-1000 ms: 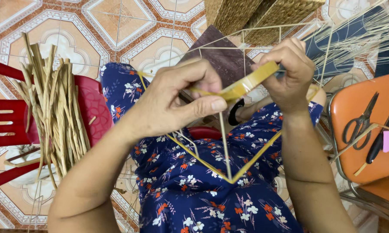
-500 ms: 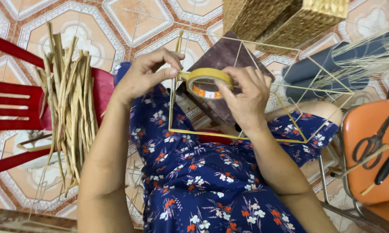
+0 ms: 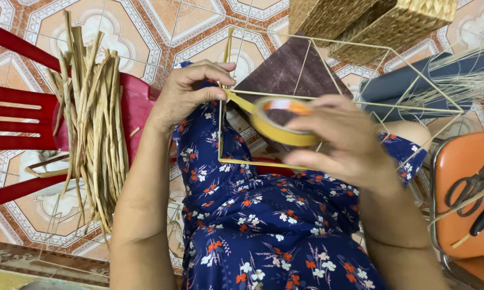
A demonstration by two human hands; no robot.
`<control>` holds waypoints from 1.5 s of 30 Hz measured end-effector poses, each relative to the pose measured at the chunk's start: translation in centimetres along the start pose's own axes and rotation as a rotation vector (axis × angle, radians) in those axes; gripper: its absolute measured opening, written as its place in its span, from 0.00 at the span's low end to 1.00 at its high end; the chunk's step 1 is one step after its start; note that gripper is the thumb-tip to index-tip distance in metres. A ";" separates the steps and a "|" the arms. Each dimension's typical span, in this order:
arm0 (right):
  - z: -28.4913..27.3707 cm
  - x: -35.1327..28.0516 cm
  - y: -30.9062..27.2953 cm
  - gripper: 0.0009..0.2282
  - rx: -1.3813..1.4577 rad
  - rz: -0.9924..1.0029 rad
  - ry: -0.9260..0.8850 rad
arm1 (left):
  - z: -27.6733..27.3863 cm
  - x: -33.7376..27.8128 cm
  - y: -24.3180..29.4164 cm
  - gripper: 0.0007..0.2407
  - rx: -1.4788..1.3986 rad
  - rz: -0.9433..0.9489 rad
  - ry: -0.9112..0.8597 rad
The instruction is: The person sits on the floor and assembles a rectangular frame by wrapping yellow tape around intersecting sticks. They use scissors to cut the tape at joints and continue reinforcing the frame structure.
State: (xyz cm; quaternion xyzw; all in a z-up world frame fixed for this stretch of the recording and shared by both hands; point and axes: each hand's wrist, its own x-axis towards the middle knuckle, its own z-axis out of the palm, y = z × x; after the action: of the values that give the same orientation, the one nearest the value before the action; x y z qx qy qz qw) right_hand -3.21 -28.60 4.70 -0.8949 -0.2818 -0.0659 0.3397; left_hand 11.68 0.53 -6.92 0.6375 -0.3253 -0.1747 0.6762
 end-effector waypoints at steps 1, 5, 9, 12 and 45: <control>-1.7 -1.1 0.2 0.20 -0.003 -0.006 0.036 | -0.1 -0.1 0.4 0.07 0.032 0.015 -0.011; -9.1 -9.0 1.7 0.18 -0.192 0.304 -0.049 | -0.3 -0.4 1.5 0.05 0.111 -0.006 -0.013; -14.6 -18.7 5.8 0.12 -0.393 0.491 0.026 | -0.4 -1.2 2.0 0.04 0.080 -0.075 0.020; -14.8 -23.7 7.7 0.11 -0.519 0.677 0.198 | -0.4 -1.5 2.1 0.02 0.083 -0.066 0.029; -11.1 -17.6 11.6 0.05 -0.338 0.720 0.431 | 1.3 -3.4 2.4 0.03 0.068 -0.122 0.254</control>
State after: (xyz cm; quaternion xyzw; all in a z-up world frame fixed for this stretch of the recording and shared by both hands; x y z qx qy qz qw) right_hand -10.70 -50.88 1.07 -0.9447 0.1394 -0.1736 0.2410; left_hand 7.91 2.05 -5.33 0.6958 -0.2034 -0.1223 0.6779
